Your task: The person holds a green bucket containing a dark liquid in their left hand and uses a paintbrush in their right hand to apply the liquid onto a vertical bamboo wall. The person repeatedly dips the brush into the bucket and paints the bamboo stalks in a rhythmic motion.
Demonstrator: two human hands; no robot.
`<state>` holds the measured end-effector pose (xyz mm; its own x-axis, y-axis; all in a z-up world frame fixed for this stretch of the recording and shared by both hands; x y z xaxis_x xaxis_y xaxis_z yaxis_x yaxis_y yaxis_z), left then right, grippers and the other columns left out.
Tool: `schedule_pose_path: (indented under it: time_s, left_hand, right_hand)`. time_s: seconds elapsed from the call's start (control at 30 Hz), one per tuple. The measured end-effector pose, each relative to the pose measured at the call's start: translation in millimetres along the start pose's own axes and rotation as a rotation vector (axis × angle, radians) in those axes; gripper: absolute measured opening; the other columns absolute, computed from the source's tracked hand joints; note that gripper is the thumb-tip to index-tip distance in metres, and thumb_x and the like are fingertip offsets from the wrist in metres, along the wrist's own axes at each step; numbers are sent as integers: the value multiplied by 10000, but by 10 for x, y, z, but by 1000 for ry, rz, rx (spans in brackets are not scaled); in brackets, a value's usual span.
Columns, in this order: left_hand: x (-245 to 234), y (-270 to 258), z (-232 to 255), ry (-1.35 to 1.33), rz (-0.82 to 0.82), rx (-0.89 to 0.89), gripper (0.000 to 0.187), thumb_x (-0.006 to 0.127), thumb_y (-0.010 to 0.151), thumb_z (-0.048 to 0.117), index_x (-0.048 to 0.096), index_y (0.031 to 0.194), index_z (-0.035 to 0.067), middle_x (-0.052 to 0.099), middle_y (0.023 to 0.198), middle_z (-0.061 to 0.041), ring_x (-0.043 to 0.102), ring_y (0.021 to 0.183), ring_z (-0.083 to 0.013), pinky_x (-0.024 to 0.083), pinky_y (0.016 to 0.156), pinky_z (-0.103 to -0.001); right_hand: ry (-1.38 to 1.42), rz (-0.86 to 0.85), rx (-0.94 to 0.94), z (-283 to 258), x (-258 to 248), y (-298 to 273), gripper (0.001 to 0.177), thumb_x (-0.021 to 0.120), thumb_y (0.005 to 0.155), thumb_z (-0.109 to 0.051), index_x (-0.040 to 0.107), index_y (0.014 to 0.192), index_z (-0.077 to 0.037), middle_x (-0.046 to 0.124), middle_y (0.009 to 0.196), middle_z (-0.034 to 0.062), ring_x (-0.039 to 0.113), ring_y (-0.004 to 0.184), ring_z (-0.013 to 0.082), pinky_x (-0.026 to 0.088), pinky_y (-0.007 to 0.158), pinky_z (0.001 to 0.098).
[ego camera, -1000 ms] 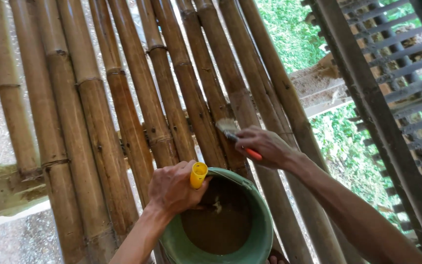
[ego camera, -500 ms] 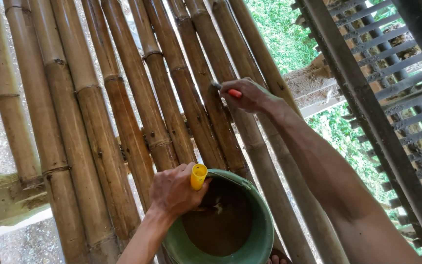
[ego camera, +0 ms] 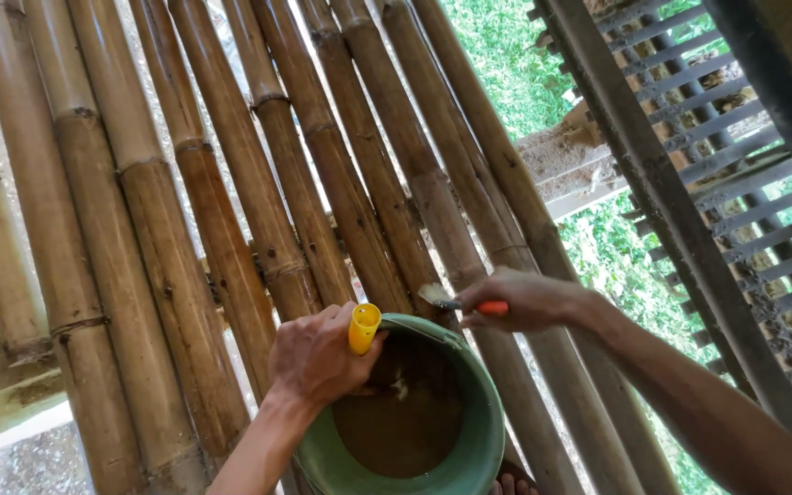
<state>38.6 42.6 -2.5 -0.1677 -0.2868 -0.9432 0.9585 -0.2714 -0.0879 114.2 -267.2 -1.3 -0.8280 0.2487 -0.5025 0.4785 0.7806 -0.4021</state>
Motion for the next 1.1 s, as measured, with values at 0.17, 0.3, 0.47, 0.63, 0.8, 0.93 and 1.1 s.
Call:
schedule_pose_path:
  time_s: [0.17,0.3,0.47,0.63,0.8,0.93,1.1]
  left_hand:
    - [-16,-11,7,-4,-3,-11,428,663,821,628,627,909,211,702,747,-23,749,651,-272,602,621,-418]
    - [-43,1,19,-17,0,-13,431,666,824,631,626,910,211,707,757,-17,750,656,-270,602,619,-415]
    - [-39,17,2,-14,22,36,466,617,890,646,637,876,181,657,661,15,631,512,-182,505,472,-348]
    - [-77,70,35,13,66,68,488,626,910,643,647,812,165,631,577,17,556,403,-160,420,330,-326]
    - [-117,66,53,36,35,48,481,637,897,642,580,755,186,634,608,8,578,438,-182,450,357,-350]
    - [-59,32,29,27,27,56,477,643,909,646,605,802,183,638,588,30,560,406,-141,455,346,-305]
    - [18,35,-16,20,34,72,526,605,924,679,632,823,164,619,569,29,511,365,-116,404,306,-293]
  right_hand:
    - [3,162,35,355,-601,762,175,663,929,-272,788,870,-164,793,773,85,757,751,276,596,803,426]
    - [-42,579,-42,645,-867,1412,187,652,999,-306,761,857,-253,740,674,-36,734,707,192,561,787,354]
    - [-53,729,-187,740,-650,1613,160,627,1033,-283,719,917,-223,743,871,35,699,740,247,554,608,341]
    - [-287,414,-173,256,-250,1009,86,632,985,-26,677,922,-62,732,1006,87,609,521,150,551,470,247]
    - [-228,-104,113,-157,-377,595,213,572,1043,-272,756,1025,-166,764,931,14,678,697,126,587,747,314]
    - [-131,179,-11,-79,-648,1083,237,474,1064,-281,687,1018,-189,741,1005,85,723,807,185,638,828,381]
    - [-221,271,-19,225,-524,1623,79,690,939,-164,767,935,-175,556,1522,229,738,1053,359,614,898,487]
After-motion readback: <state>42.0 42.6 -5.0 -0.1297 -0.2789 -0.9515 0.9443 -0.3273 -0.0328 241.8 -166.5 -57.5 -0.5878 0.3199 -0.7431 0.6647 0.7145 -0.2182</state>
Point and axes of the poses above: each hand's wrist, its own y-axis towards the middle knuckle, its own x-axis out of the palm, z = x × y, the point moved 1 cm from there along y, towards the middle knuckle
